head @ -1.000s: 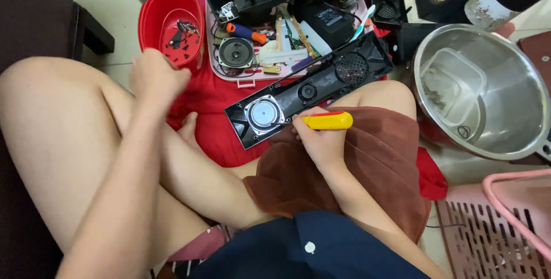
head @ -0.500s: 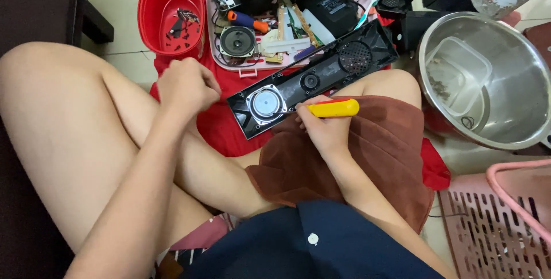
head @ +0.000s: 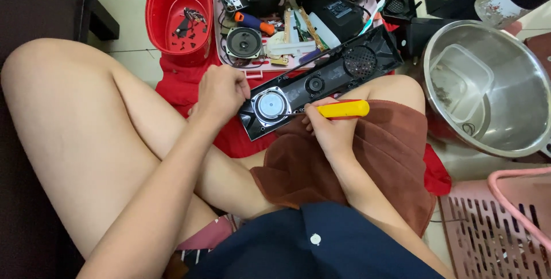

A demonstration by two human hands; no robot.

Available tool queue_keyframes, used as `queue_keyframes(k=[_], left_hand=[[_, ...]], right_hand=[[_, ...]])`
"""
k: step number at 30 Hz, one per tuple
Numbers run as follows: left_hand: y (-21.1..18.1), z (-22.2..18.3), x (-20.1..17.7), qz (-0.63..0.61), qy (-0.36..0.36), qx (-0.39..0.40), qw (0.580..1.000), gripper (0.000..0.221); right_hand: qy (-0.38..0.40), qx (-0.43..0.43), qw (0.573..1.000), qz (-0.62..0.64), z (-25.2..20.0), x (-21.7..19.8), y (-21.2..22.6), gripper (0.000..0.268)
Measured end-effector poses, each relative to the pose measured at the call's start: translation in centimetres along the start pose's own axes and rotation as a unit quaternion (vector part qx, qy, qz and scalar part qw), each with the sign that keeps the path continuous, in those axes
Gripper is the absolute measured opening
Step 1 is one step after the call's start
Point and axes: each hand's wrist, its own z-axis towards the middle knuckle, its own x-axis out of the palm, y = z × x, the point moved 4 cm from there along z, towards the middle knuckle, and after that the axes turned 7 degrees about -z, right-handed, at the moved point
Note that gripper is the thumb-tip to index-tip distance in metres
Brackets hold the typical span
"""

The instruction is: The person sits on the floor and uses a screwdriver to unscrew and remove a speaker driver from a black speaker enclosure, placing removed screws and small parts into a red bin beside them while handling the panel on their lap.

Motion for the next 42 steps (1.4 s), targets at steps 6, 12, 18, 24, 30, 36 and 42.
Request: queue_keyframes(k=[6,12,18,24,30,36,42], left_hand=[[-0.8,-0.5,2.0,-0.021,-0.012,0.032,0.999,0.025],[-1.5,-1.4,3.2,-0.038,0.0,0.058,0.998,0.02],[-2.2,-2.4,4.4,-0.065,0.063,0.045,0.995,0.019],[-2.3,-2.5,4.7,-0.078,0.04,0.062,0.994,0.024],[-2.8,-2.5,4.4,-0.12,0.039,0.074,0.989,0.026],[-2.9,-2.5,4.7,-0.157,0.035,0.074,0.984,0.027],[-2.0,-1.9,4.0,-0.139,0.003,0.056,0.989,0.027]], right_hand=[[0.002,0.006,1.0,-0.009,0.0,-0.1,-0.3,0.003],[0.004,0.003,1.0,-0.005,0.1,-0.1,-0.5,0.004],[0.007,0.005,1.0,-0.013,0.2,-0.1,-0.7,0.004],[0.01,0.004,1.0,-0.003,0.1,0.0,-0.3,0.005],[0.033,-0.009,0.999,-0.003,-0.5,0.3,0.1,0.007],[0.072,-0.014,0.997,-0.035,-0.4,0.7,-0.5,0.009],[0.051,0.051,0.994,0.08,-0.1,-0.5,-0.3,0.009]])
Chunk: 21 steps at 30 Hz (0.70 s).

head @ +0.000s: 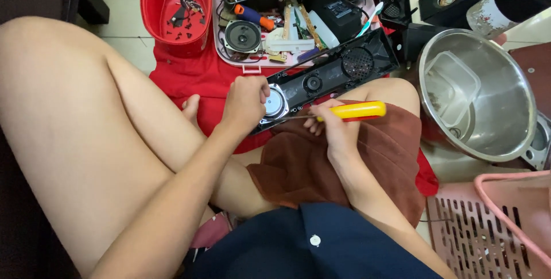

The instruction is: The person sits on the floor and uses a screwdriver to unscrew and remove a speaker driver from a black speaker enclosure, placing removed screws and small parts into a red bin beside them while handling the panel on their lap.

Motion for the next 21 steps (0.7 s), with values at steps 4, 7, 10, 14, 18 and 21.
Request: queue_keyframes(k=[4,7,10,14,18,21], left_hand=[[0.2,0.2,-1.7,0.041,-0.076,-0.025,0.996,0.024],[3.4,1.6,-2.2,0.118,-0.173,-0.12,0.97,0.034],[10.9,3.4,-1.8,0.036,-0.286,-0.29,0.913,0.05],[17.2,5.6,-0.6,-0.124,-0.389,-0.376,0.832,0.041],[11.7,4.0,-2.7,-0.122,-0.392,-0.374,0.832,0.017],[12.9,4.3,-2.6,-0.116,-0.409,-0.393,0.816,0.016]], right_hand=[[-0.037,0.022,0.997,0.06,0.4,-0.8,-0.4,0.011],[-0.042,0.025,0.997,0.058,0.5,-0.8,-0.4,0.011],[-0.036,0.029,0.998,0.047,0.6,-0.7,-0.8,0.01],[-0.041,0.033,0.998,0.045,0.9,-0.6,-1.2,0.01],[-0.037,0.041,0.998,0.037,0.8,-0.5,-0.8,0.009],[-0.04,0.041,0.998,0.025,0.8,-0.4,-0.8,0.009]])
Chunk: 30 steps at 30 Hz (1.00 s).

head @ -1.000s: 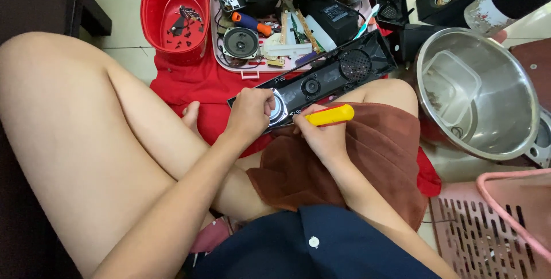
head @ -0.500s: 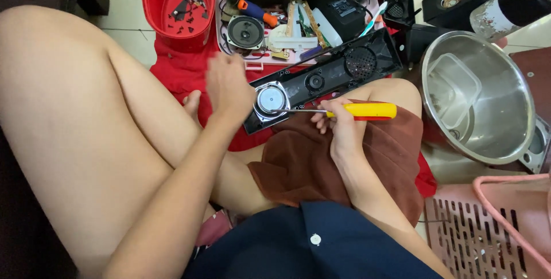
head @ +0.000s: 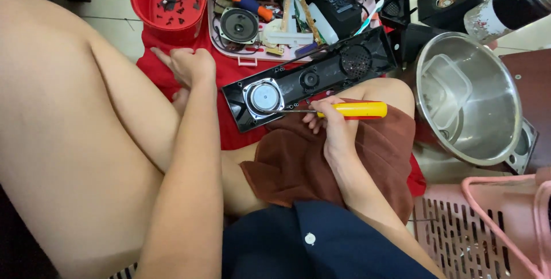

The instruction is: The person sits on the floor and uses a screwdriver to unscrew and remove a speaker driver from a black speaker enclosure, placing removed screws and small parts into a red bin beside them while handling the panel on their lap.

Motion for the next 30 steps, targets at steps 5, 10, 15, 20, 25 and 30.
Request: queue_keyframes(k=[5,10,15,20,25,30], left_hand=[[0.5,1.3,0.2,-0.026,0.029,0.007,0.999,0.023],[3.4,3.1,2.8,0.011,0.059,0.004,0.998,0.035],[0.4,-2.2,-0.4,-0.038,0.018,0.137,0.99,0.027],[-6.1,-11.3,-4.5,-0.047,0.123,0.436,0.89,0.011],[-3.5,-13.2,-2.9,0.086,0.273,0.455,0.843,0.022],[-2.4,-15.5,-3.6,0.2,0.298,0.42,0.834,0.041]], right_hand=[[0.0,-0.001,1.0,0.019,-0.1,0.0,-0.1,0.009],[0.001,-0.001,1.0,0.02,-0.1,0.0,0.1,0.008],[0.008,-0.007,1.0,0.023,-0.1,0.2,0.1,0.008],[-0.073,-0.021,0.997,0.035,-0.7,0.0,1.1,0.009],[-0.175,-0.065,0.982,0.016,-1.3,-1.1,2.1,0.008],[-0.129,-0.157,0.976,-0.081,-1.1,0.0,2.0,0.003]])
